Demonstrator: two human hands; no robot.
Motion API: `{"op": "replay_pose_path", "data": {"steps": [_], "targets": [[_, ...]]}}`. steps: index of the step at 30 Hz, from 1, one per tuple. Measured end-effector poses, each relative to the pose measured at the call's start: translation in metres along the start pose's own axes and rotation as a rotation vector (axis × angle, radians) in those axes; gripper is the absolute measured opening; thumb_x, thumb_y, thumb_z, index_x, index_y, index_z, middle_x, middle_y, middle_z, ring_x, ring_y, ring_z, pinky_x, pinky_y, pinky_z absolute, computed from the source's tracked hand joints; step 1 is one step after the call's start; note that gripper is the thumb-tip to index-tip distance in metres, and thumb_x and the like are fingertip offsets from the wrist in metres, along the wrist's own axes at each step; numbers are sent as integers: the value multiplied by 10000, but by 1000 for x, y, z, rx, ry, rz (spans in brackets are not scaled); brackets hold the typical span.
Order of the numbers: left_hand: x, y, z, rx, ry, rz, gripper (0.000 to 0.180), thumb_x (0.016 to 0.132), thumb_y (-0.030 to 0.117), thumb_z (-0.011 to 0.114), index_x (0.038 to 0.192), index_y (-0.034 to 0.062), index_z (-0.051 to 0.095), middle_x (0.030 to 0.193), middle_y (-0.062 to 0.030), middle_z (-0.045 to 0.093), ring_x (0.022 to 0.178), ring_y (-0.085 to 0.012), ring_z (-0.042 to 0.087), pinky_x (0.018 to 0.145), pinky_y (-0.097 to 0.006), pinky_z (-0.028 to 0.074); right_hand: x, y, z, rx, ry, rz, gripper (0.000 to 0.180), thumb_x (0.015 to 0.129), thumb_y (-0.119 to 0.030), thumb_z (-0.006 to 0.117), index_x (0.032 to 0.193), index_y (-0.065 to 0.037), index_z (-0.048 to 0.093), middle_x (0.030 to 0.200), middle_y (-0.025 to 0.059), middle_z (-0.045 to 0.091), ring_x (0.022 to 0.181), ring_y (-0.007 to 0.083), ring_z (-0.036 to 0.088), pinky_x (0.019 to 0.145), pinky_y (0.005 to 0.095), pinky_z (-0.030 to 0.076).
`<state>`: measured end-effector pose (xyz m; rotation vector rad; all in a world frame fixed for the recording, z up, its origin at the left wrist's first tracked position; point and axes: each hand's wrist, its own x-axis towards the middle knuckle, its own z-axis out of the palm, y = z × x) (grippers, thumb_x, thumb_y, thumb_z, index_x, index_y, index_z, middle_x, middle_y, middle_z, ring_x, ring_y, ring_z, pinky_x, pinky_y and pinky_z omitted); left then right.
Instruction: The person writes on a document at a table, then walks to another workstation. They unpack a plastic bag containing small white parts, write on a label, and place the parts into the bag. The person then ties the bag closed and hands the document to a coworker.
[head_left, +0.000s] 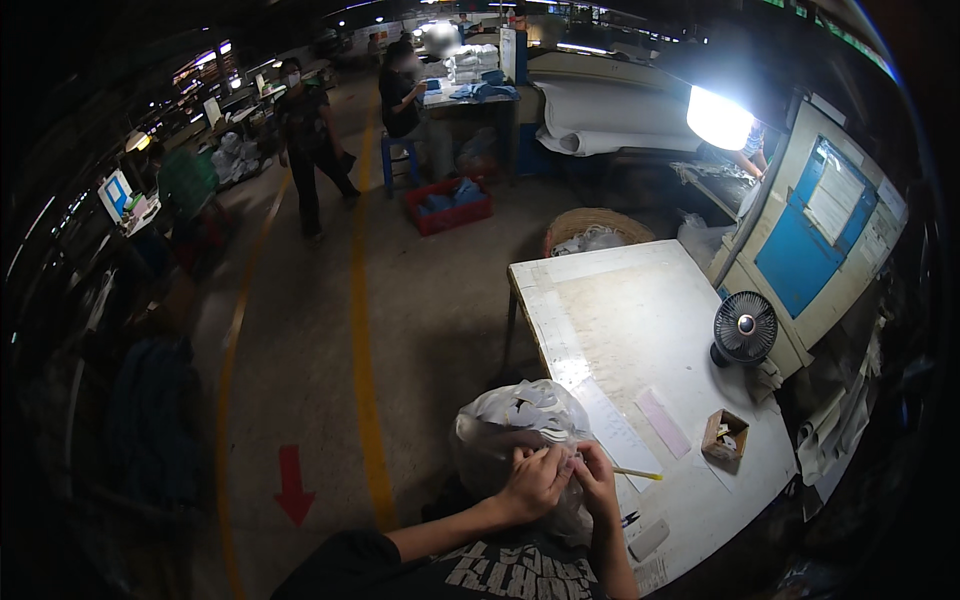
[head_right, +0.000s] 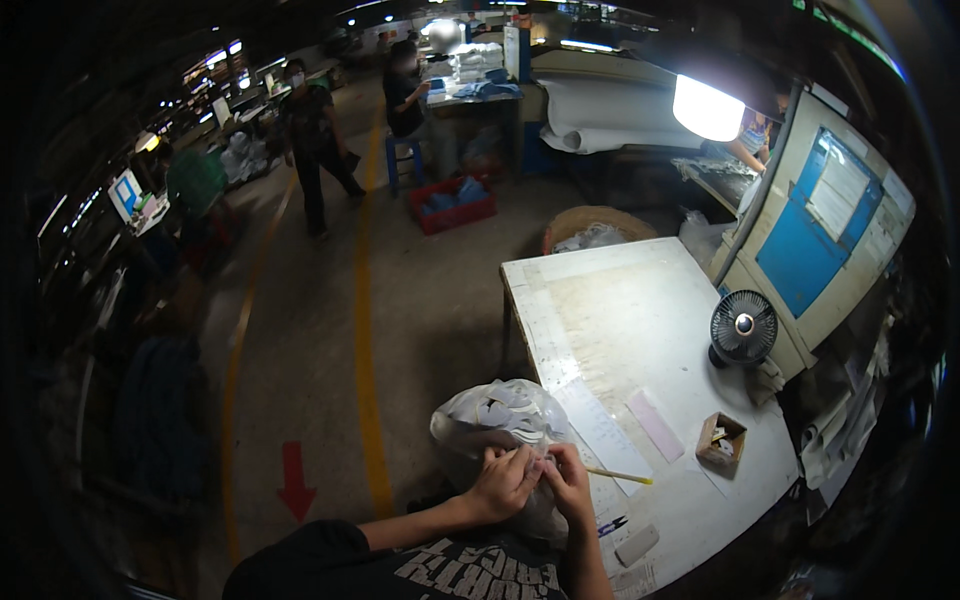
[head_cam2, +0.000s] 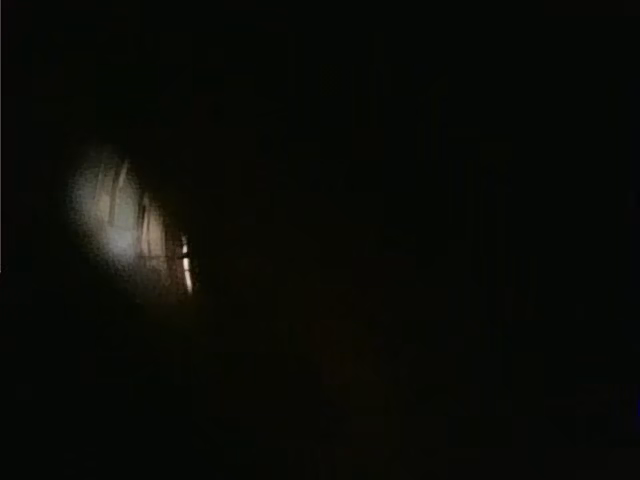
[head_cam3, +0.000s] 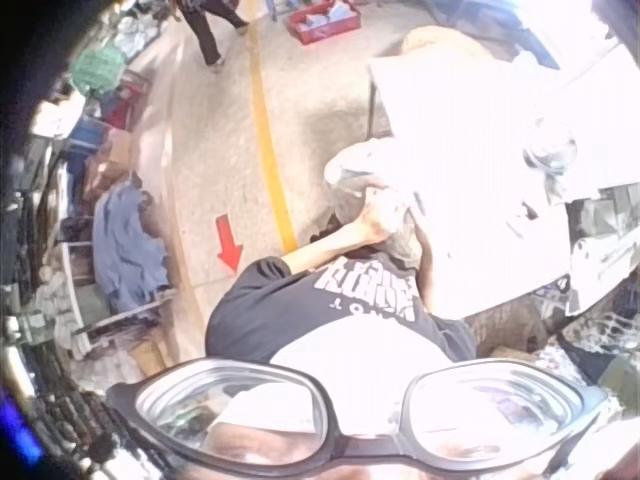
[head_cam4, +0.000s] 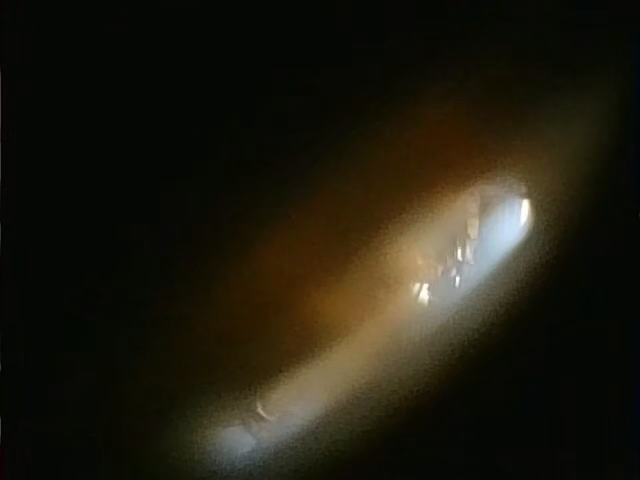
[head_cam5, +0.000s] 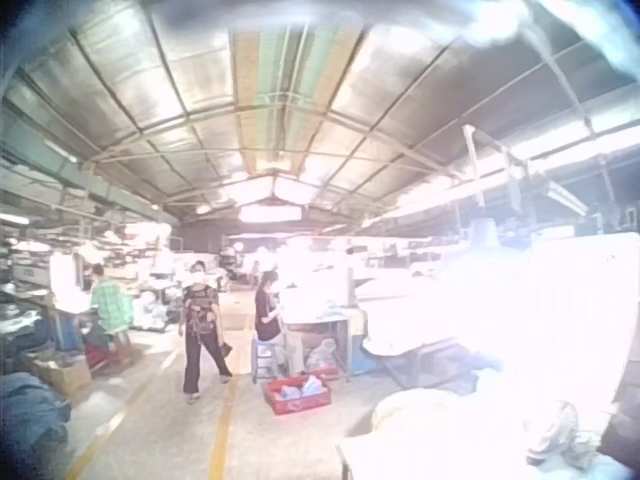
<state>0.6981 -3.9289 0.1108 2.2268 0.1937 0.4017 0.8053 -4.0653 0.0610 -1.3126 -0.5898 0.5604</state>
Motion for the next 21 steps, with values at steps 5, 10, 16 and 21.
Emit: {"op": "replay_pose_path", "data": {"steps": [5, 10, 16, 21], "targets": [[1, 1, -6, -98, -36, -59, 280, 1116, 352, 476, 1140, 85, 557, 1059, -139, 713, 1039, -355, 680, 929, -518, 344, -6, -12, -11, 122, 88, 32, 150, 1003, -63, 662, 1127, -34, 583, 1029, 2, 601, 927, 71, 543, 843, 222, 437], [1, 6, -7, -197, 32, -96, 333, 1126, 384, 452, 1256, 93, 549, 1206, -163, 704, 1190, -364, 657, 1021, -598, 337, -5, -17, -20, -32, -6, -78, 160, 956, -36, 695, 1086, -17, 604, 1055, 33, 582, 973, 115, 555, 893, 249, 437], [-2, 2, -12, -267, -14, -127, 327, 1136, 365, 452, 1283, 97, 567, 1139, -93, 710, 1047, -264, 689, 1017, -468, 371, -8, -22, -12, -266, -68, -90, 184, 987, -69, 677, 1148, 1, 619, 1044, 46, 581, 998, 158, 579, 939, 282, 455], [-4, -2, -6, -468, 115, -54, 279, 1155, 316, 410, 1173, 92, 576, 1013, -51, 692, 934, -167, 674, 927, -356, 450, -10, -25, -12, 42, 66, 16, 199, 1089, -195, 585, 1171, -14, 595, 952, 19, 576, 858, 126, 550, 866, 271, 468]]}}
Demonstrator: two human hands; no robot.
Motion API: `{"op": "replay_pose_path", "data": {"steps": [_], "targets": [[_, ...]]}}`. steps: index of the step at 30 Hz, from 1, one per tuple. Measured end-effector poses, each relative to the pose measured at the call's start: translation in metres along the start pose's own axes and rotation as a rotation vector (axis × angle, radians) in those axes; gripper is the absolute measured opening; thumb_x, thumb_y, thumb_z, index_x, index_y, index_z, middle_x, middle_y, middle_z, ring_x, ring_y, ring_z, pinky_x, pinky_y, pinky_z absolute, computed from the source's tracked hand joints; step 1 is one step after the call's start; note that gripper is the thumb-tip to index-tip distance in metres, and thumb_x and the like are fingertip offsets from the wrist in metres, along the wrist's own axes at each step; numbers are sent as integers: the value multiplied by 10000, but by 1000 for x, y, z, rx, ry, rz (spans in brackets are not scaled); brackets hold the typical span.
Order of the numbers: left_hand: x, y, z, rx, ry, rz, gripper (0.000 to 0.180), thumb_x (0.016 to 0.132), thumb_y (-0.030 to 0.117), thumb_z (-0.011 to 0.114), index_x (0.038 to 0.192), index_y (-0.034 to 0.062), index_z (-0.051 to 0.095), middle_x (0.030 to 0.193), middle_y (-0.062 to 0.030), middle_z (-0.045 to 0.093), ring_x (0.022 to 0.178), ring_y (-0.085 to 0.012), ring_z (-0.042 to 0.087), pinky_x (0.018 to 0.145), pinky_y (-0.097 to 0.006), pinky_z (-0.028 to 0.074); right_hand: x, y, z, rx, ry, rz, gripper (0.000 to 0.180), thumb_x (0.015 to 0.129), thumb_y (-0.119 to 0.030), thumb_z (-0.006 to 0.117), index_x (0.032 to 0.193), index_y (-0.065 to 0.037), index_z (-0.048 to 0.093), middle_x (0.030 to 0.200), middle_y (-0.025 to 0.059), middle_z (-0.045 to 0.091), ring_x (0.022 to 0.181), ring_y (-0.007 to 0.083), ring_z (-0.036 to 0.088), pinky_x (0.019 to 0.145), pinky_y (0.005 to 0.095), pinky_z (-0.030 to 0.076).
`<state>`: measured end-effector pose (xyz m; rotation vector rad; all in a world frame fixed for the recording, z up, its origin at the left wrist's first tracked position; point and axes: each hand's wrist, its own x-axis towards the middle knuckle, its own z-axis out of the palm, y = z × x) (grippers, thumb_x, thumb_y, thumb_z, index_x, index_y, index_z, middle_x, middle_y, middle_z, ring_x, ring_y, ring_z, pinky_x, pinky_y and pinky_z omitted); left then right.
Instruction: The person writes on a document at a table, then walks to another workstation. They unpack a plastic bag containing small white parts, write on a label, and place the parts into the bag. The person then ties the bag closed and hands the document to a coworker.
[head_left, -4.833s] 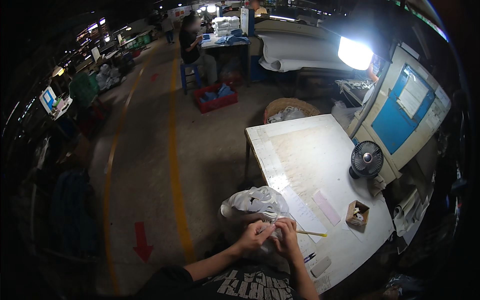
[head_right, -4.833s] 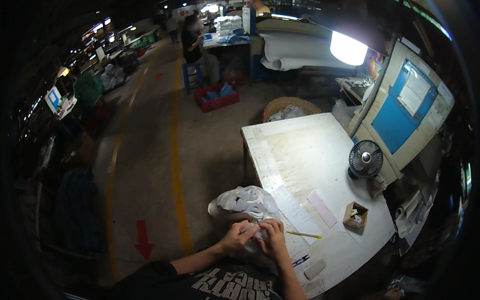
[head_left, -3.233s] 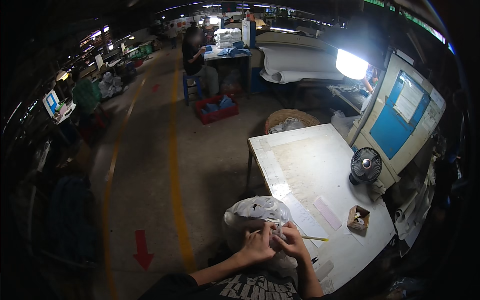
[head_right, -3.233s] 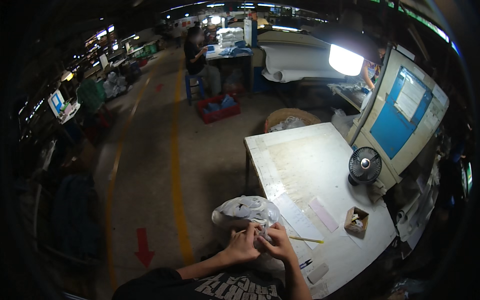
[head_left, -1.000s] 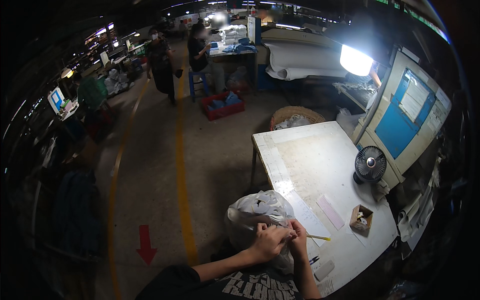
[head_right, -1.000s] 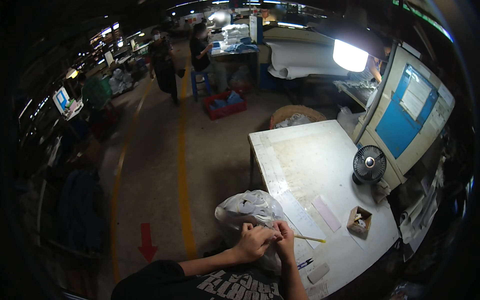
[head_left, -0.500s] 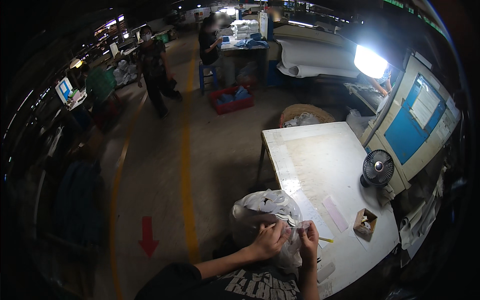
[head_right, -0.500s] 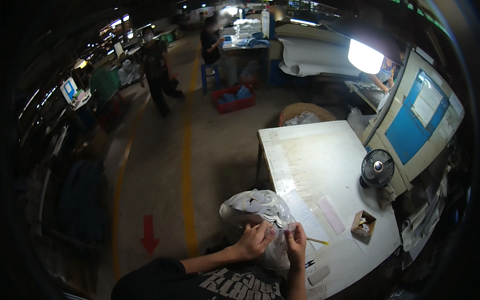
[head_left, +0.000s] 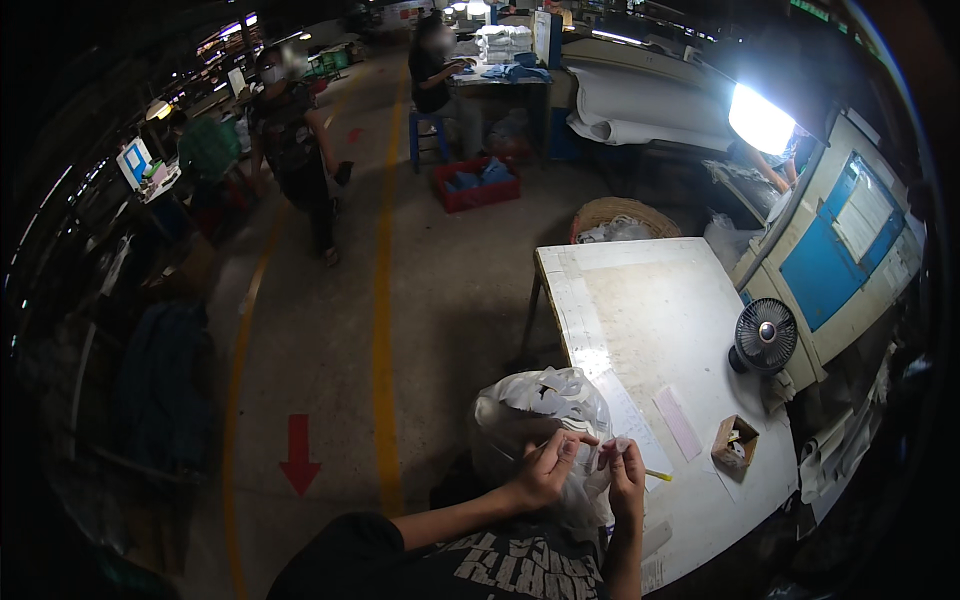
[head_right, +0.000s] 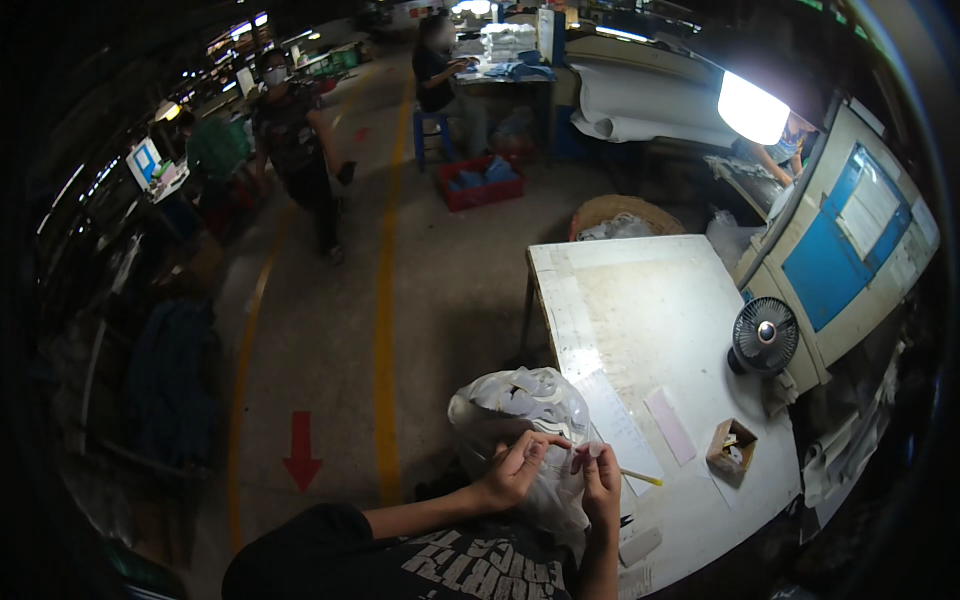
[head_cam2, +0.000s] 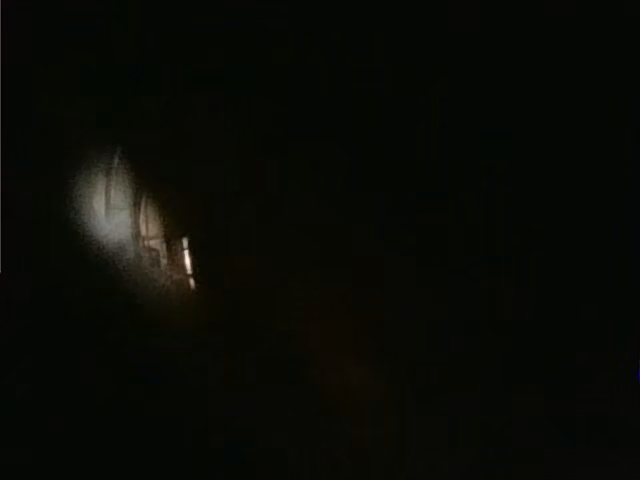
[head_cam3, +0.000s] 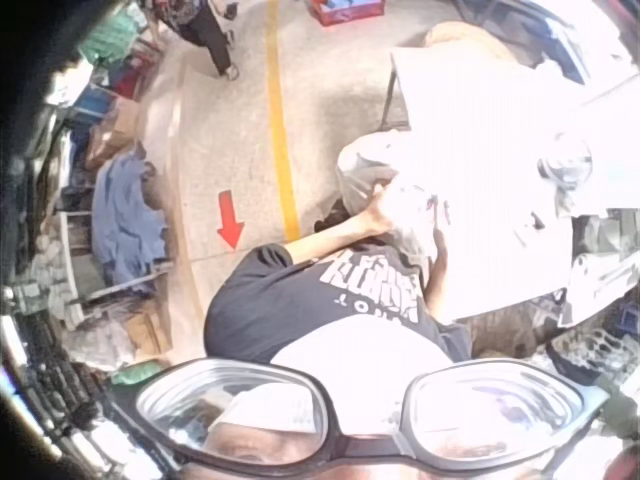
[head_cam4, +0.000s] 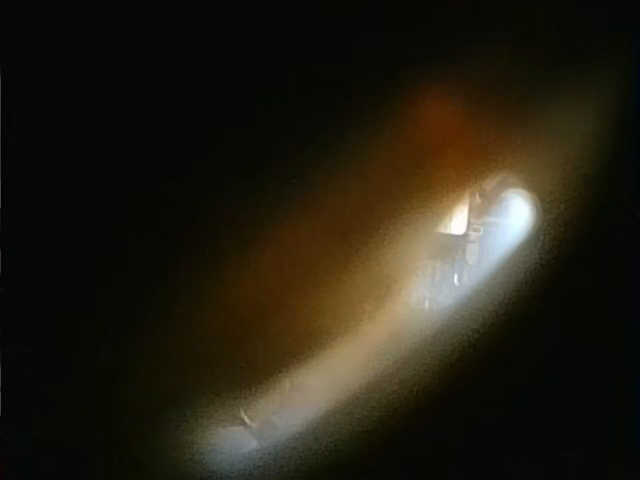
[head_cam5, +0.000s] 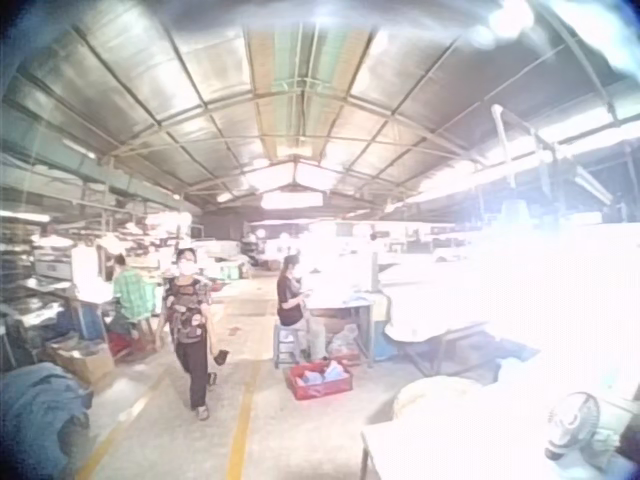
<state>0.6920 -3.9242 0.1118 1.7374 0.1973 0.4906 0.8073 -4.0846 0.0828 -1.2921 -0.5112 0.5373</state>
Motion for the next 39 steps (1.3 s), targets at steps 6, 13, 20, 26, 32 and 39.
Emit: {"op": "replay_pose_path", "data": {"steps": [6, 13, 20, 26, 32, 39], "targets": [[3, 0, 2, 38, -76, -171, 275, 1123, 337, 508, 1234, 99, 592, 925, -66, 718, 866, -177, 696, 900, -348, 469, 3, -5, 3, 43, -41, -19, 589, 1064, -419, 563, 1438, -26, 335, 1014, 37, 546, 801, 109, 464, 800, 268, 420], [4, -5, 6, 287, -56, -47, 282, 1053, 377, 631, 1174, 122, 636, 925, -78, 734, 851, -257, 707, 978, -461, 387, 0, -22, 23, -60, -166, -53, 652, 942, -289, 707, 1437, -18, 381, 1239, 100, 515, 1106, 188, 511, 992, 342, 403], [2, -6, 6, 252, -73, -85, 295, 1051, 358, 624, 1250, 140, 623, 1010, -97, 740, 940, -283, 700, 966, -478, 359, 7, -25, -1, -779, -103, -306, 196, 931, -41, 709, 1127, -36, 715, 1120, 116, 690, 1132, 233, 559, 1030, 378, 425], [1, -5, 13, 583, -101, 120, 840, 1023, 279, 579, 1673, 12, 120, 1127, -155, 721, 1098, -309, 644, 992, -522, 305, -1, 15, 7, 113, 92, -107, 165, 1112, -123, 539, 1095, 18, 624, 1080, 90, 702, 1014, 171, 662, 937, 301, 501], [0, -5, 15, 556, -191, 287, 985, 970, 254, 592, 1665, -43, -39, 1018, -123, 676, 972, -272, 642, 935, -520, 347, 7, 20, 14, -504, 28, -189, 153, 931, -26, 669, 1069, 8, 725, 970, 120, 679, 872, 194, 623, 799, 299, 487], [5, -4, 18, 671, -171, 230, 957, 952, 185, 646, 1670, -19, 47, 1000, -92, 721, 870, -274, 683, 869, -495, 375, 15, -7, 0, -611, -225, -257, 283, 877, -135, 657, 1116, 4, 717, 1034, 156, 658, 907, 338, 566, 836, 411, 461]]}}
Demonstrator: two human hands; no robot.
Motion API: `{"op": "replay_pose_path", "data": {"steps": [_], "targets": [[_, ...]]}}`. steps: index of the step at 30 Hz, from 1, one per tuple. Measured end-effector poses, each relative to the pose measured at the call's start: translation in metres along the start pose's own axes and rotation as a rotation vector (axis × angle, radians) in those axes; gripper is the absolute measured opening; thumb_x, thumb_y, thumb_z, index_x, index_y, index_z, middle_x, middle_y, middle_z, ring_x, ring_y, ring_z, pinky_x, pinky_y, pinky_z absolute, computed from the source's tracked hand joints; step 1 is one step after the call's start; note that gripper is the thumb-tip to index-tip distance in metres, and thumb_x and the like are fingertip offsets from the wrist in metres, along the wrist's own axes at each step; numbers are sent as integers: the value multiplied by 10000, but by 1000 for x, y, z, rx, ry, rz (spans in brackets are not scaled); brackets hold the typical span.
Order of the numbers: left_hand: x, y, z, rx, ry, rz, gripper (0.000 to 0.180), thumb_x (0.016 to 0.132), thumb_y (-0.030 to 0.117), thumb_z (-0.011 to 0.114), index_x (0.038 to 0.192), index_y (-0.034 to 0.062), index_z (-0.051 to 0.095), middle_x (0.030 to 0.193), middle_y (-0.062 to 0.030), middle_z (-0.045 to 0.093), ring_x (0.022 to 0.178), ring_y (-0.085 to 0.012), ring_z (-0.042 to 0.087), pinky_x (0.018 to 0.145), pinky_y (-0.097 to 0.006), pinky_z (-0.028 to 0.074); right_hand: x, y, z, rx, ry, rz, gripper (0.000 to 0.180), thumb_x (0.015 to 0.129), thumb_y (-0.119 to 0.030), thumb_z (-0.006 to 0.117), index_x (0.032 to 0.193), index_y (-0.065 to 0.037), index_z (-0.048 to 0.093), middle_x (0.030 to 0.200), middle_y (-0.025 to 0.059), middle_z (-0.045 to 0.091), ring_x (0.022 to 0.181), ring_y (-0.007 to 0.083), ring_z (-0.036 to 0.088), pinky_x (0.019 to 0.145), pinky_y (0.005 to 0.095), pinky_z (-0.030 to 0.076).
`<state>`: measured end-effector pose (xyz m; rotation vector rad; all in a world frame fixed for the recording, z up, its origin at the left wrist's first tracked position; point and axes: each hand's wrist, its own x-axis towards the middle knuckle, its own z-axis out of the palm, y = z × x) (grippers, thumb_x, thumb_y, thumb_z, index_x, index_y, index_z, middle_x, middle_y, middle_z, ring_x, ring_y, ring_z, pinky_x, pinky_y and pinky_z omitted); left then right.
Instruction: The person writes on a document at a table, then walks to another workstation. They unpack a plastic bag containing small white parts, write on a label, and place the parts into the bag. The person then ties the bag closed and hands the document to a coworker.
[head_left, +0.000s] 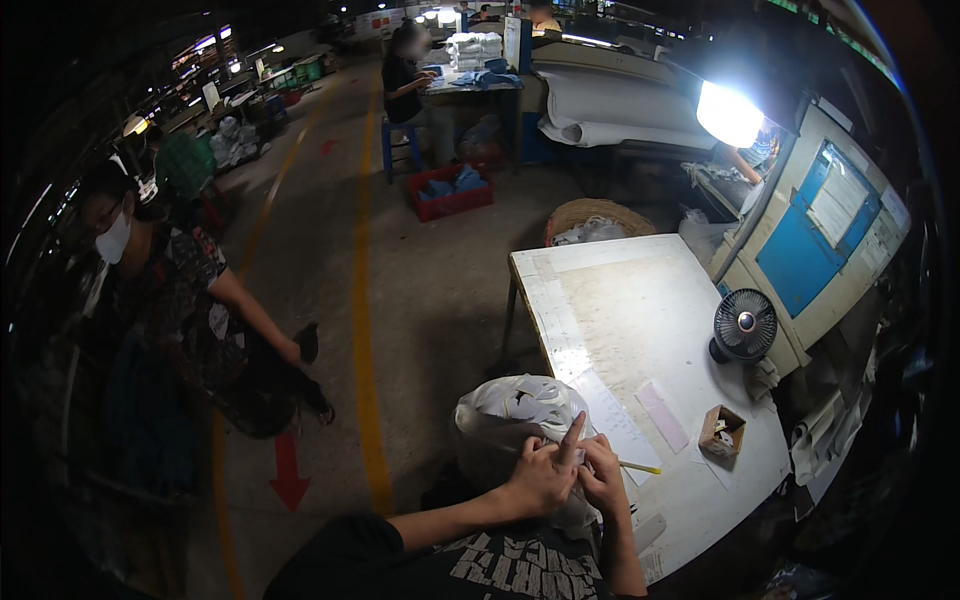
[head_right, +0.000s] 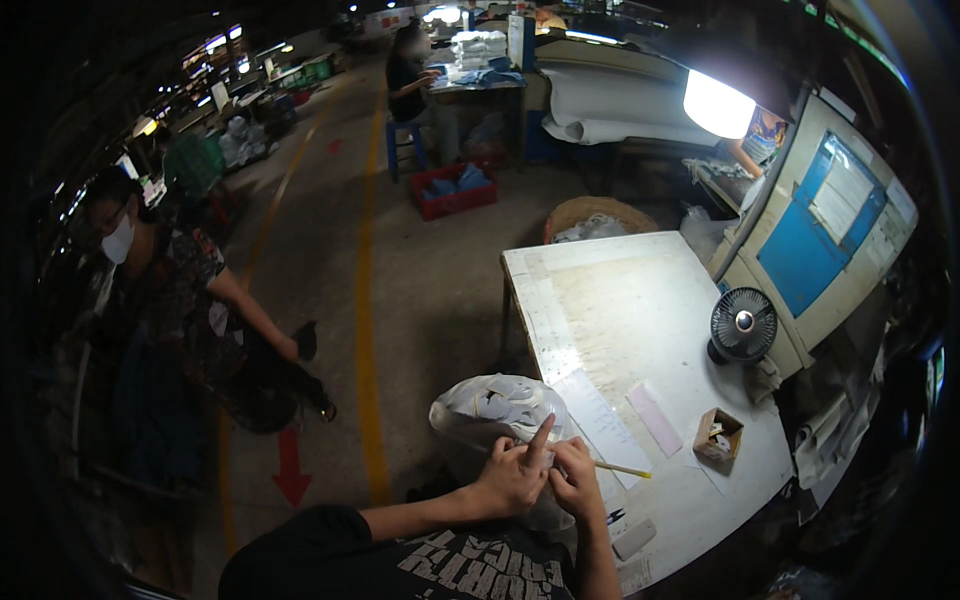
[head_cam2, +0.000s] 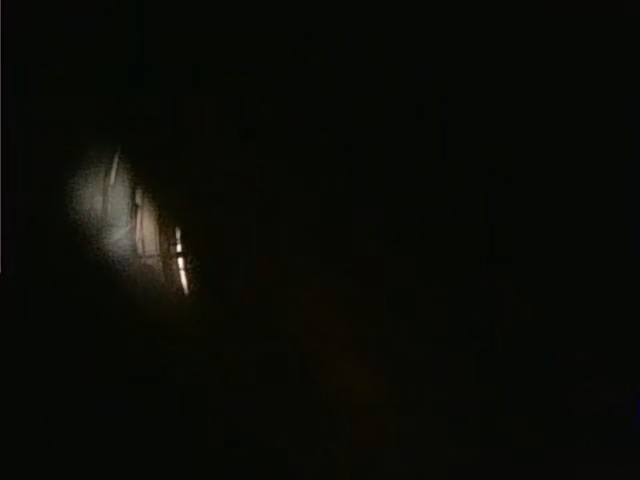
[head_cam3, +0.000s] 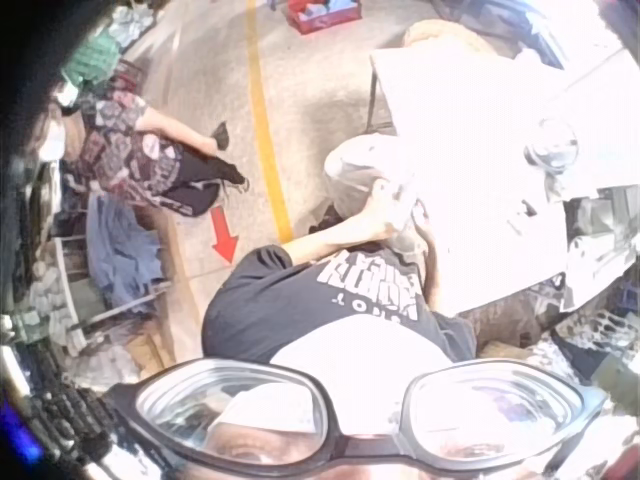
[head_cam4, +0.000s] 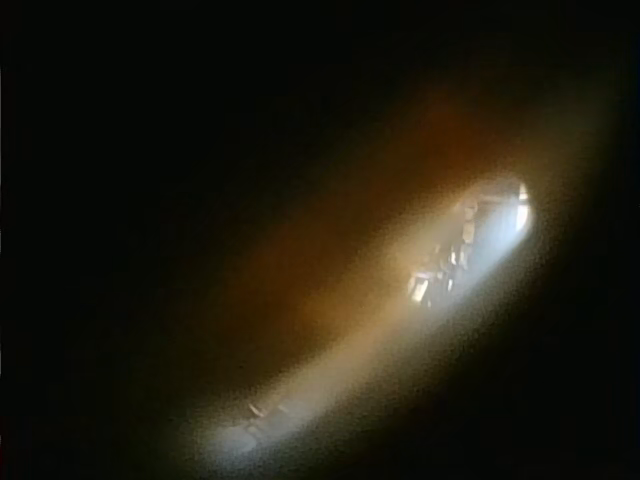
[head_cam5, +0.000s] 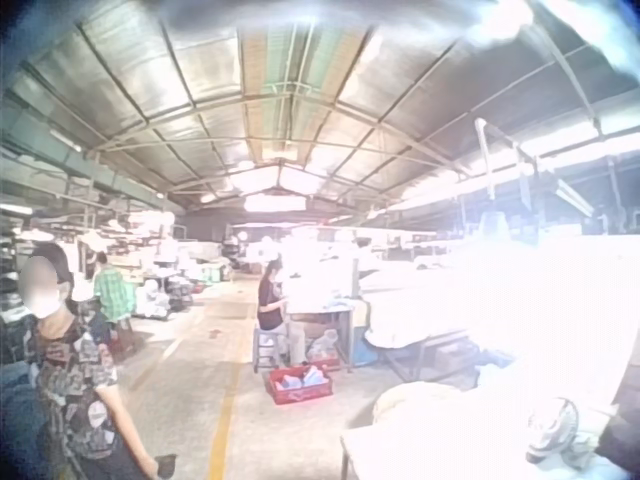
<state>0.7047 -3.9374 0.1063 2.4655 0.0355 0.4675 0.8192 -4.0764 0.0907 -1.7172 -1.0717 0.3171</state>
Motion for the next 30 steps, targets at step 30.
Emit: {"op": "replay_pose_path", "data": {"steps": [30], "targets": [[-8, -8, -16, -28, -32, -49, 597, 945, 210, 731, 1429, 59, 417, 1379, -124, 603, 1161, -336, 601, 981, -487, 413, -11, -7, 36, 656, 358, 403, 468, 1163, -368, 424, 1046, 5, 681, 904, 30, 683, 736, 106, 583, 675, 250, 452]]}}
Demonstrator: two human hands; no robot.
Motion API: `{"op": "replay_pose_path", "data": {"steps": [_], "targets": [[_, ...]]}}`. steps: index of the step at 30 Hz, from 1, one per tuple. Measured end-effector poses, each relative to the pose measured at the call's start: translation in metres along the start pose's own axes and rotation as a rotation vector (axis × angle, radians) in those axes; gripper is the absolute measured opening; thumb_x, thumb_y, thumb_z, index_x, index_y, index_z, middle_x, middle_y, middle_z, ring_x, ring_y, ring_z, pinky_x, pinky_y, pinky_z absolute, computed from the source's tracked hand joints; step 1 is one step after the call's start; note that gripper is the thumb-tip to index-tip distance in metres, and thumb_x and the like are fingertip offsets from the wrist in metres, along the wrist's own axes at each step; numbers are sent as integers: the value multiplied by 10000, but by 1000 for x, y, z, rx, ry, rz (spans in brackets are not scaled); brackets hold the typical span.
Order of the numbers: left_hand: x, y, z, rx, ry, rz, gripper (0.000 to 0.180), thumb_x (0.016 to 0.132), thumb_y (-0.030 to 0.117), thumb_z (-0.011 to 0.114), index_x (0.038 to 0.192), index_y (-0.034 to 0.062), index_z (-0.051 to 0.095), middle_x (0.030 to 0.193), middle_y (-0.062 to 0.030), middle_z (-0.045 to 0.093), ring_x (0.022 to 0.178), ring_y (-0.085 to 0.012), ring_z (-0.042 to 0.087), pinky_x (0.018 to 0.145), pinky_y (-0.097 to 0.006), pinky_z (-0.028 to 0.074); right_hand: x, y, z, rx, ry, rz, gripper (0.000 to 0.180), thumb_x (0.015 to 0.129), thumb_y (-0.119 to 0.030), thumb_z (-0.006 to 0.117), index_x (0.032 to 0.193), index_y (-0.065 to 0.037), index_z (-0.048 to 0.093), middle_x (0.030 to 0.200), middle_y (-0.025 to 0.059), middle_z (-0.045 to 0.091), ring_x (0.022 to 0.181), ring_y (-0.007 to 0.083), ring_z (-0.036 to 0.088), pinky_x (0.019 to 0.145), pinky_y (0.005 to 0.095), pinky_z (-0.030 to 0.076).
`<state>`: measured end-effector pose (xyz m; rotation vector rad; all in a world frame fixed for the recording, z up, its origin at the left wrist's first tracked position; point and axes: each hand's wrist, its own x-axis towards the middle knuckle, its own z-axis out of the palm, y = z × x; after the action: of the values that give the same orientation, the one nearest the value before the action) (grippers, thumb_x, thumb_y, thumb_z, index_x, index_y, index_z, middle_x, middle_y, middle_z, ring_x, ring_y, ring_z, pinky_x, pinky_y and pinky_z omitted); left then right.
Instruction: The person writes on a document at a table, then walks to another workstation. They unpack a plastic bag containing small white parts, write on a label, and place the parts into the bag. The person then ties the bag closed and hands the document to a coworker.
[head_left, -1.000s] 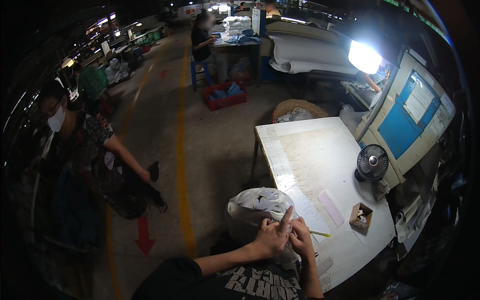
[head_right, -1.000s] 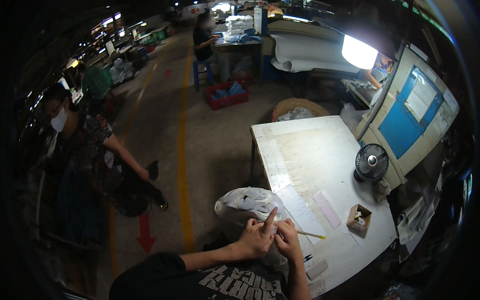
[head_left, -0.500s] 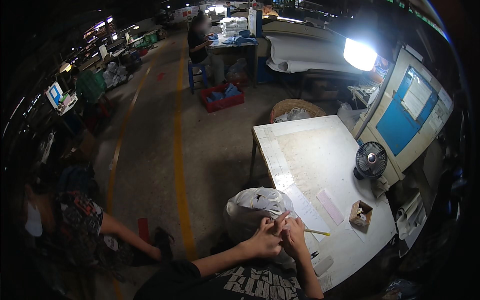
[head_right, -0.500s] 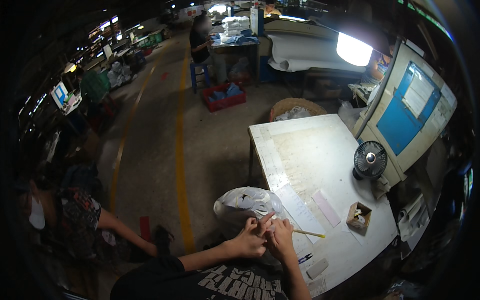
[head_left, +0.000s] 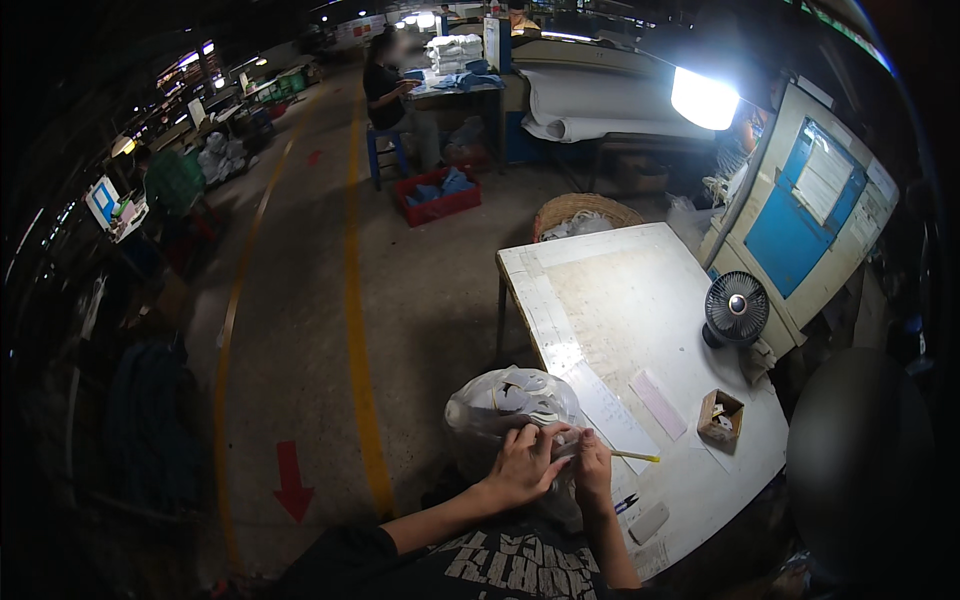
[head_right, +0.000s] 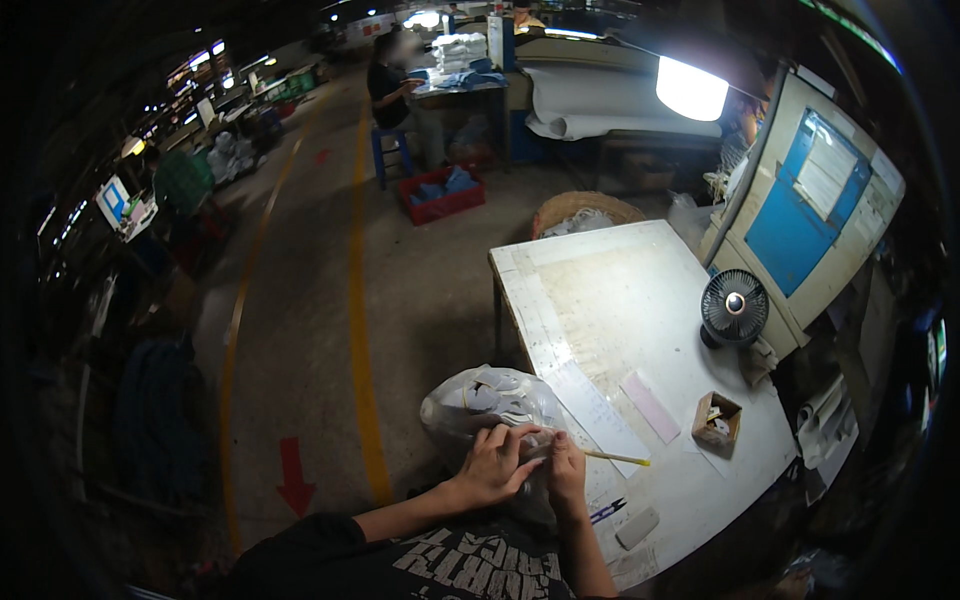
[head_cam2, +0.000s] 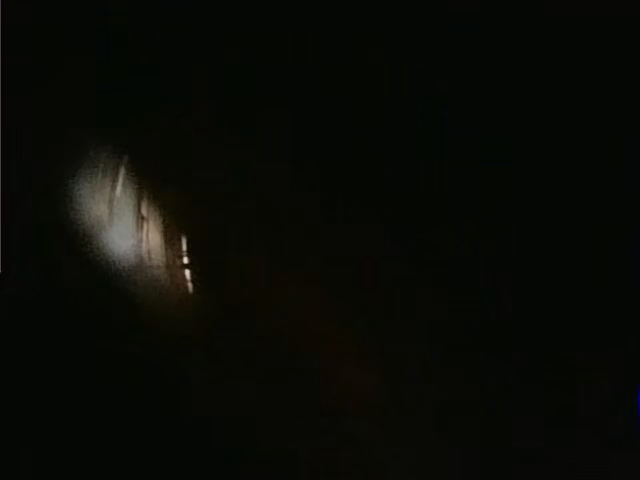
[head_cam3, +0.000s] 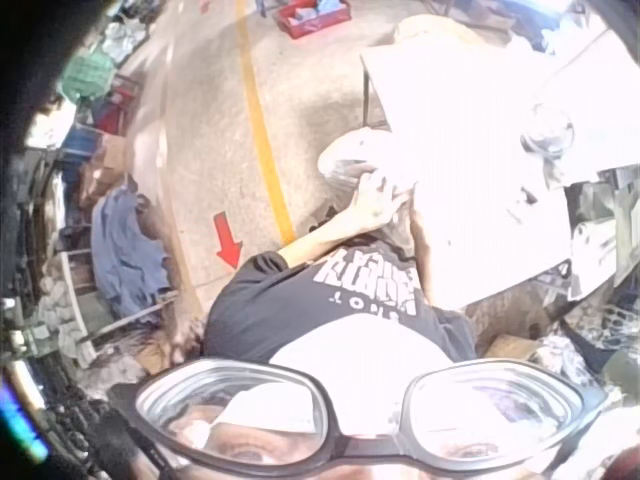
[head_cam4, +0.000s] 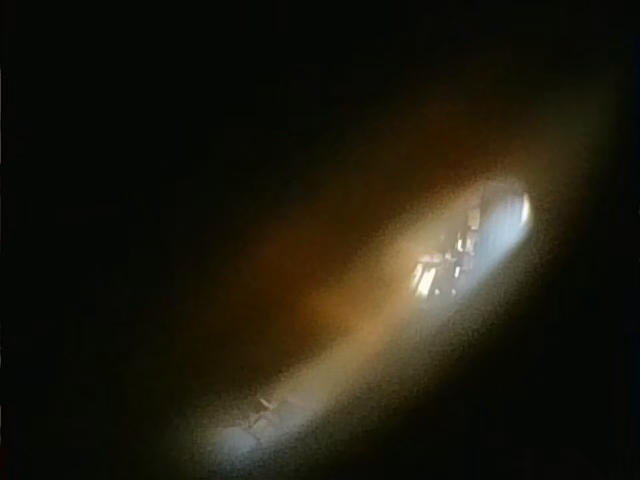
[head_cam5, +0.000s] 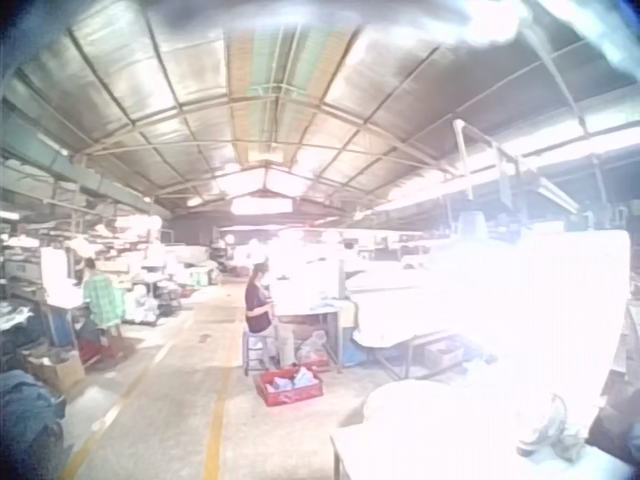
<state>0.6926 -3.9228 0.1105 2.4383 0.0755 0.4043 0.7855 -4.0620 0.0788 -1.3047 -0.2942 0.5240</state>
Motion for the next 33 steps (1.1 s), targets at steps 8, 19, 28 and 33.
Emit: {"op": "replay_pose_path", "data": {"steps": [8, 19, 28, 33], "targets": [[7, -21, 5, -667, -255, -279, 577, 1031, 239, 662, 1441, 46, 306, 1218, -67, 626, 1121, -177, 567, 1068, -442, 336, 12, -14, -21, -85, -401, -229, 353, 1116, -300, 510, 1001, -13, 682, 954, 50, 651, 944, 180, 588, 888, 328, 450], [9, 0, 4, -458, 52, -221, 420, 797, 145, 783, 1150, 78, 566, 975, -70, 673, 908, -243, 672, 808, -425, 499, 9, -18, -18, -761, -215, -717, 138, 879, -43, 715, 1009, -77, 682, 943, 101, 683, 918, 316, 653, 811, 428, 530], [18, 8, -1, 158, 157, -161, 290, 795, 254, 822, 1004, 123, 669, 836, -102, 697, 789, -364, 700, 678, -478, 524, -8, -25, -9, -624, -10, -597, 136, 924, -135, 757, 1001, -56, 678, 917, 131, 675, 889, 343, 667, 804, 435, 524], [16, 6, -5, 112, 64, -105, 230, 856, 202, 760, 1030, 92, 657, 948, -122, 700, 864, -399, 689, 720, -497, 525, -9, -21, -10, -753, 7, -677, 147, 927, -149, 756, 1010, -55, 679, 931, 130, 673, 891, 346, 668, 809, 439, 528]]}}
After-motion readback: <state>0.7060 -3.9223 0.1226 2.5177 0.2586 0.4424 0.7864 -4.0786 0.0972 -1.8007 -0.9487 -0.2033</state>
